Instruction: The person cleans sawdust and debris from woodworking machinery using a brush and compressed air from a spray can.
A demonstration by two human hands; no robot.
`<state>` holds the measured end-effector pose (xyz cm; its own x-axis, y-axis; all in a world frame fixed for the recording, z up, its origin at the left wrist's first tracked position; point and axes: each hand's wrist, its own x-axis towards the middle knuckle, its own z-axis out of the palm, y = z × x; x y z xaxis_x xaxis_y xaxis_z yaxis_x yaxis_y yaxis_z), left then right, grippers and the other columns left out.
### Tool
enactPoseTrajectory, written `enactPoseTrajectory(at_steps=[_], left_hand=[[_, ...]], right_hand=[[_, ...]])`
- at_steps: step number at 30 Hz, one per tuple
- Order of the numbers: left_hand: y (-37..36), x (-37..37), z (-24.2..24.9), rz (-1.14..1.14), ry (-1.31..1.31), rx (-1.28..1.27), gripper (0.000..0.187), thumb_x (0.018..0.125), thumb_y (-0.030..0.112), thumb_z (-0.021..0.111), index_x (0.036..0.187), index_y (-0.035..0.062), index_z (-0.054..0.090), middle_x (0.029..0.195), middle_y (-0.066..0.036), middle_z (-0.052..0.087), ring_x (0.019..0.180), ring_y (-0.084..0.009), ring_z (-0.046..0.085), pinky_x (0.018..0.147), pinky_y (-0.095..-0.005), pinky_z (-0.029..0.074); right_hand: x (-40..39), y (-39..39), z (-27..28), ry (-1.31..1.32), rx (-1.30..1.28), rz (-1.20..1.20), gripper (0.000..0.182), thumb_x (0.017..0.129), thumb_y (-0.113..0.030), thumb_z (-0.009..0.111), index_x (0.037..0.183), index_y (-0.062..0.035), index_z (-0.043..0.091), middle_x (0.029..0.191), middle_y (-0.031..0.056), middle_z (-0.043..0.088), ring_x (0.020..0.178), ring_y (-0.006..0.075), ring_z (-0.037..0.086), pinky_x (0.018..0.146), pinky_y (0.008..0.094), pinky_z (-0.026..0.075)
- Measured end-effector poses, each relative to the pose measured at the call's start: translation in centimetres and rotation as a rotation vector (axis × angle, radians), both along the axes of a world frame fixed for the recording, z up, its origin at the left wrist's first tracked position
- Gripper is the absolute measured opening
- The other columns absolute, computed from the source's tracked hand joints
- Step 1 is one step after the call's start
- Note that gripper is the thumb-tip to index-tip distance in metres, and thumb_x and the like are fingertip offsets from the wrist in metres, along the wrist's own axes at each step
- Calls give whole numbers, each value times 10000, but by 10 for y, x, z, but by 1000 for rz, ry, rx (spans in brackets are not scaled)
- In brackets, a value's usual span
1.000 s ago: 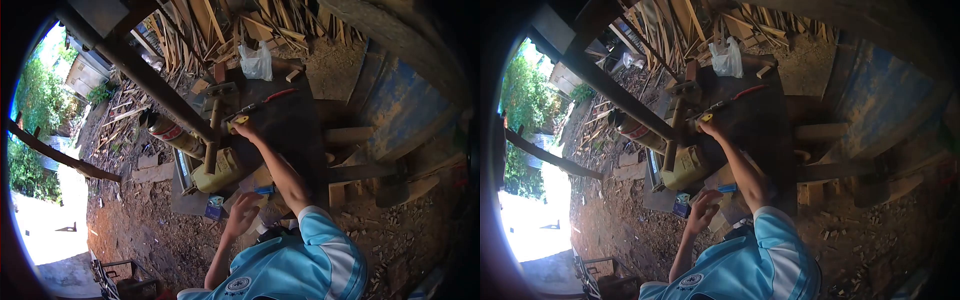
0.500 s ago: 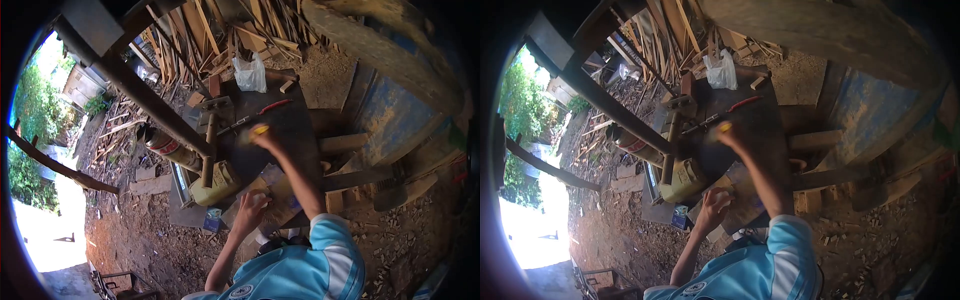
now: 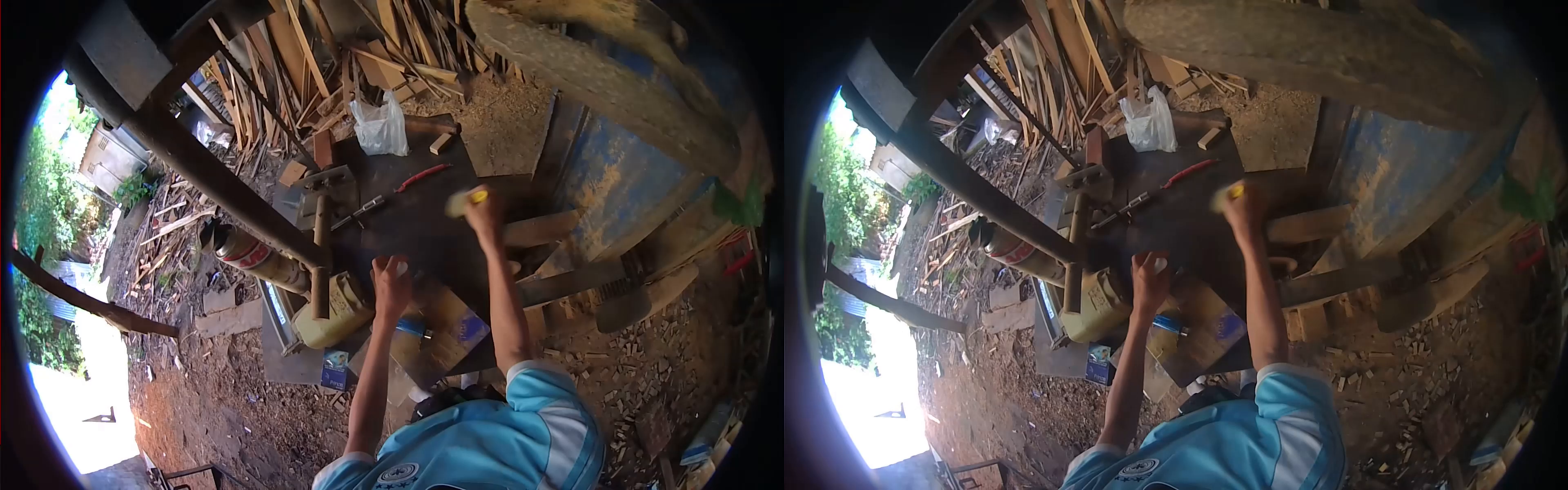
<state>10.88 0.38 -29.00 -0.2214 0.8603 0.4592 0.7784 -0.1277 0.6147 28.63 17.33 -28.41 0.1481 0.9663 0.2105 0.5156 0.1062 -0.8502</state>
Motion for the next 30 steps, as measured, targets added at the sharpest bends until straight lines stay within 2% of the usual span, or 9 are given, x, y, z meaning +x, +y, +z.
enactPoseTrajectory(at_steps=[1,5,7,11,18,23,27,29,30], left_hand=[[0,-4,-10,29,16,-20,263,688,34,586,934,125,583,978,-165,479,882,-369,475,781,-425,399],[9,-3,-35,107,103,-115,262,670,57,567,917,142,567,995,-185,474,916,-400,445,793,-465,373],[18,-4,-43,151,134,-127,282,657,60,563,924,151,564,998,-186,472,925,-399,438,798,-469,367],[12,1,-37,191,161,-153,269,642,69,542,899,148,557,1010,-164,471,947,-382,447,815,-477,363],[11,10,-24,252,139,-156,268,628,131,568,896,115,557,1040,-160,463,1012,-361,433,837,-475,351],[10,13,-19,273,130,-201,270,646,176,584,907,108,570,1066,-165,458,1040,-358,419,877,-470,327],[7,12,-21,259,122,-231,278,656,194,591,922,116,576,1084,-161,457,1052,-360,416,882,-471,325],[11,11,-24,279,155,-217,281,656,196,593,927,121,578,1089,-161,459,1055,-360,415,883,-467,327],[11,11,-24,291,167,-219,275,661,199,593,926,126,582,1092,-158,463,1046,-358,422,884,-458,332]], right_hand=[[17,-9,26,-244,178,-209,171,756,-186,596,808,-24,608,707,161,625,642,279,634,547,346,484],[-58,-29,29,250,266,362,163,730,-149,639,822,-19,603,704,151,626,620,246,632,558,335,489],[-100,-48,26,703,-374,808,138,742,-127,666,828,-37,607,667,64,610,546,128,594,493,264,494],[-94,26,-31,680,-593,552,200,758,-131,674,875,7,590,725,113,633,574,160,628,489,268,534],[71,104,7,-197,479,-141,119,787,-163,631,809,-48,608,662,52,625,575,171,630,498,260,495],[99,-4,66,166,-541,605,137,776,-159,650,822,-37,609,673,60,634,552,120,620,493,244,499],[166,19,15,-81,-148,-135,134,771,-128,604,729,-1,599,628,85,619,534,167,624,471,248,488],[156,-2,46,-488,150,-160,129,764,-121,598,706,-5,596,612,71,611,557,181,627,484,270,483],[156,3,36,-147,66,55,104,738,-129,616,717,-28,601,617,62,610,591,178,630,518,305,486]])
